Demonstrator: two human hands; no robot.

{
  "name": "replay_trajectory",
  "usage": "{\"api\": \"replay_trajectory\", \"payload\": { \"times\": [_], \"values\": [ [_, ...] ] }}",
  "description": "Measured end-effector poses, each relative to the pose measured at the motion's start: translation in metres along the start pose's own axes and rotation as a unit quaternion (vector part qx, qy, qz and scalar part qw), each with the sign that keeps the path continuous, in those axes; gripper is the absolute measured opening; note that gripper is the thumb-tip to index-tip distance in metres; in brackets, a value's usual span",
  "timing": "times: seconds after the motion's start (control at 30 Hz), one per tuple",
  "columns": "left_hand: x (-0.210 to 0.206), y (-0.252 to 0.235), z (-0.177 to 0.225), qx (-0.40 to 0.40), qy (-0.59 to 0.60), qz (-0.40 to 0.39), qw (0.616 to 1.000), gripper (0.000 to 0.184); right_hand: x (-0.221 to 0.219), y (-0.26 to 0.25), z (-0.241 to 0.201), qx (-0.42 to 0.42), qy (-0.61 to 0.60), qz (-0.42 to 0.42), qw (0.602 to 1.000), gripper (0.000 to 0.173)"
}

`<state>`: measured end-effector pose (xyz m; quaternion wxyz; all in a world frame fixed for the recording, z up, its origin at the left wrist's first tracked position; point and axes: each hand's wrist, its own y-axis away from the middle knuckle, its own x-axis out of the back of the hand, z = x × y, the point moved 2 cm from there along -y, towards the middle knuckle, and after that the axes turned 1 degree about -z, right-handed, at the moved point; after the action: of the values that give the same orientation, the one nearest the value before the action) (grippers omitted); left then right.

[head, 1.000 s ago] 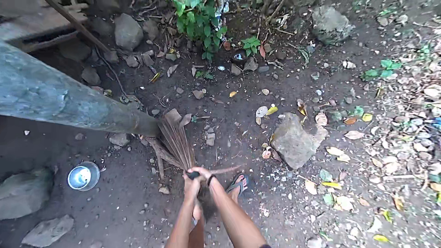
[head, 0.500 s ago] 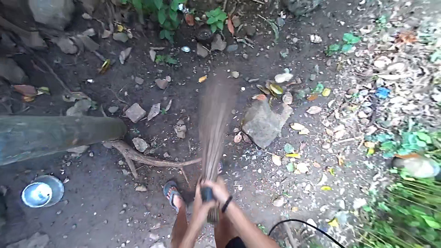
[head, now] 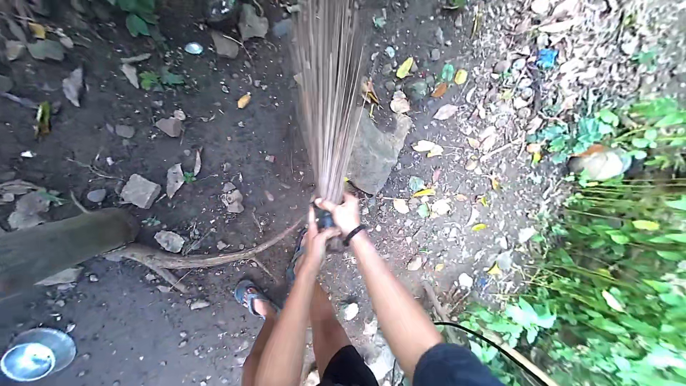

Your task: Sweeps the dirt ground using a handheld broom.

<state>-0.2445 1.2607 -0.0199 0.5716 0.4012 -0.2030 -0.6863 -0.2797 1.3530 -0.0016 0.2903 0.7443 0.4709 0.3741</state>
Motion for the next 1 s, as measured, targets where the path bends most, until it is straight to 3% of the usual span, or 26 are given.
{"api": "replay_trajectory", "payload": {
  "times": [0.07,0.17,0.27,0.33,0.43,0.53,0.6,0.7,0.8,0.9,1.0],
  "values": [
    [0.017,0.026,0.002,-0.014,-0.079,0.043,0.996,0.101,-0.017,0.013,0.018,-0.033,-0.079,-0.058,0.995,0.033],
    [0.022,0.044,-0.014,0.086,-0.225,0.055,0.969,0.105,-0.022,0.023,0.077,-0.176,-0.186,-0.119,0.959,0.032],
    [-0.016,0.057,-0.075,0.222,-0.320,-0.048,0.920,0.102,0.027,0.056,0.162,-0.230,-0.374,-0.006,0.898,0.028],
    [-0.065,0.072,-0.113,0.302,-0.278,-0.130,0.902,0.105,0.086,0.073,0.197,-0.242,-0.395,0.079,0.882,0.029],
    [-0.111,0.074,-0.133,0.370,-0.216,-0.233,0.873,0.100,0.149,0.087,0.189,-0.264,-0.265,0.196,0.906,0.032],
    [-0.103,0.073,-0.117,0.376,-0.203,-0.300,0.853,0.087,0.136,0.104,0.162,-0.271,-0.217,0.299,0.889,0.036],
    [-0.080,0.074,-0.096,0.320,-0.218,-0.334,0.859,0.083,0.107,0.114,0.153,-0.242,-0.248,0.295,0.891,0.035],
    [-0.033,0.083,-0.063,0.251,-0.295,-0.357,0.850,0.098,0.063,0.134,0.139,-0.201,-0.296,0.206,0.911,0.025],
    [0.018,0.130,-0.033,0.218,-0.266,-0.264,0.901,0.109,0.020,0.167,0.121,-0.218,-0.247,0.109,0.938,0.025],
    [0.061,0.200,-0.014,0.185,-0.155,-0.063,0.968,0.110,-0.020,0.203,0.109,-0.230,-0.116,-0.024,0.966,0.028],
    [0.096,0.238,-0.003,0.152,-0.079,0.167,0.971,0.112,-0.080,0.206,0.102,-0.241,0.019,-0.211,0.947,0.035]
  ]
}}
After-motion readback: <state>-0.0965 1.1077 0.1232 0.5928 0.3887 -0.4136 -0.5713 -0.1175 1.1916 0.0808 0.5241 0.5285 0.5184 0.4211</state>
